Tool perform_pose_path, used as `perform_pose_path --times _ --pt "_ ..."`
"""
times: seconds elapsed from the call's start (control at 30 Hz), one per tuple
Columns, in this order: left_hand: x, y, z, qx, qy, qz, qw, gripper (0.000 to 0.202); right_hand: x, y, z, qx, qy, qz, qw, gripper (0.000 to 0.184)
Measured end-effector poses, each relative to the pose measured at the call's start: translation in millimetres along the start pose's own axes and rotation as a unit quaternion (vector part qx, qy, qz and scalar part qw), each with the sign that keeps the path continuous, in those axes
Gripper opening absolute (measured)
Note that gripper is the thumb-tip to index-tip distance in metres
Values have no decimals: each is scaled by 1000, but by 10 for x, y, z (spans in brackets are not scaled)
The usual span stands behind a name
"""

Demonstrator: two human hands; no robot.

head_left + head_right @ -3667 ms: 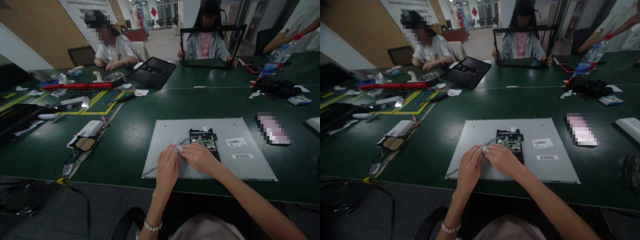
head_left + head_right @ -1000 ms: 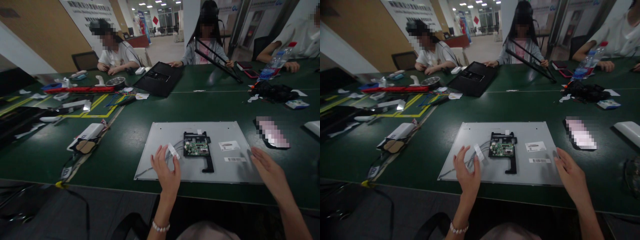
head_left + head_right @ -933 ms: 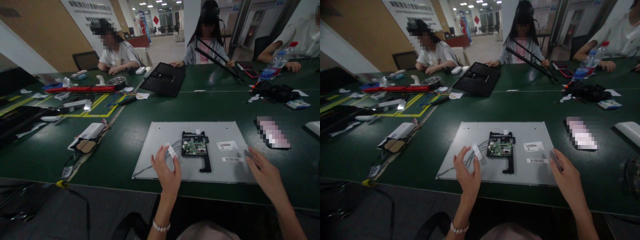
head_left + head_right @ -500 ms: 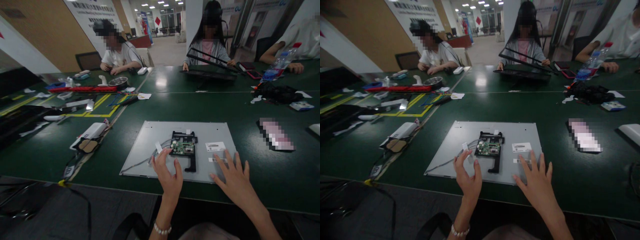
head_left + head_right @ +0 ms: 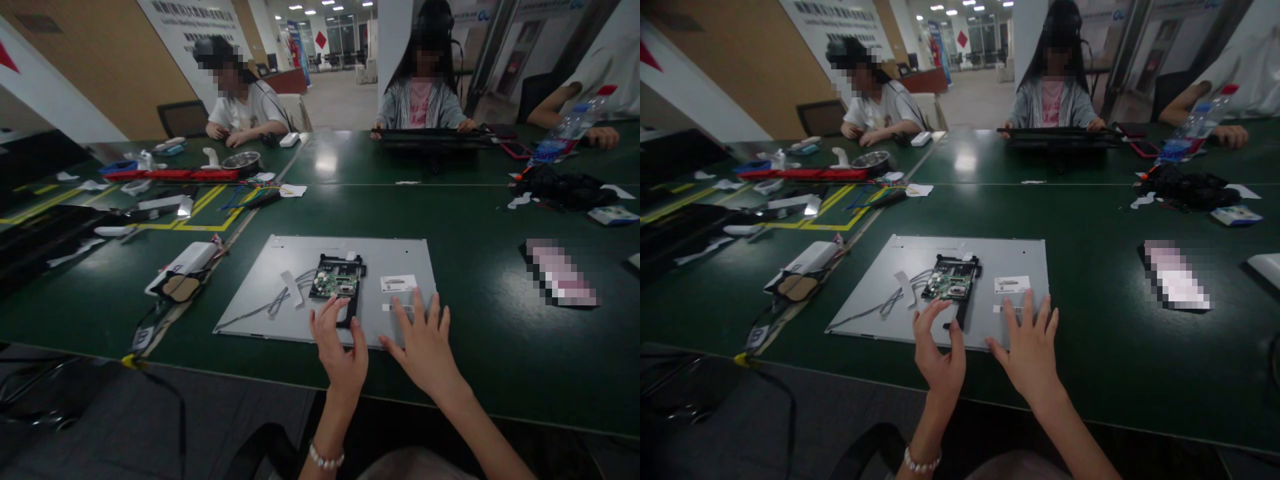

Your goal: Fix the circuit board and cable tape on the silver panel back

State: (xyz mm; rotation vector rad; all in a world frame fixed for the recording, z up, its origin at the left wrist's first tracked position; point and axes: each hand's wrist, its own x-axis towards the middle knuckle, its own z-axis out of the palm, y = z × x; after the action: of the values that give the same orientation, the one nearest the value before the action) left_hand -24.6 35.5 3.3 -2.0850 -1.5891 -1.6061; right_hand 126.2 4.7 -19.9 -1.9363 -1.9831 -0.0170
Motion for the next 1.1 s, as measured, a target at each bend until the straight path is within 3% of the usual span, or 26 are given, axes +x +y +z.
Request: perform_pose_path --times 0.17,0.3,0.5,0.73,1.1 --pt "-4 -12 7 -10 -3 -6 1000 33 114 -153 55 27 -12 1 1000 74" --pt "-4 -20 8 -23 1 1 1000 35 186 -272 76 44 -65 10 997 74" --pt "-3 -35 -2 -26 -4 0 1000 35 222 -297 -60 62 -136 -19 989 64" --pt "12 -27 -3 -26 -5 6 1000 34 51 -159 -184 51 -123 -24 991 51" --pt "-12 -51 10 -15 -31 -2 999 34 97 -284 -124 42 -131 -24 990 62"
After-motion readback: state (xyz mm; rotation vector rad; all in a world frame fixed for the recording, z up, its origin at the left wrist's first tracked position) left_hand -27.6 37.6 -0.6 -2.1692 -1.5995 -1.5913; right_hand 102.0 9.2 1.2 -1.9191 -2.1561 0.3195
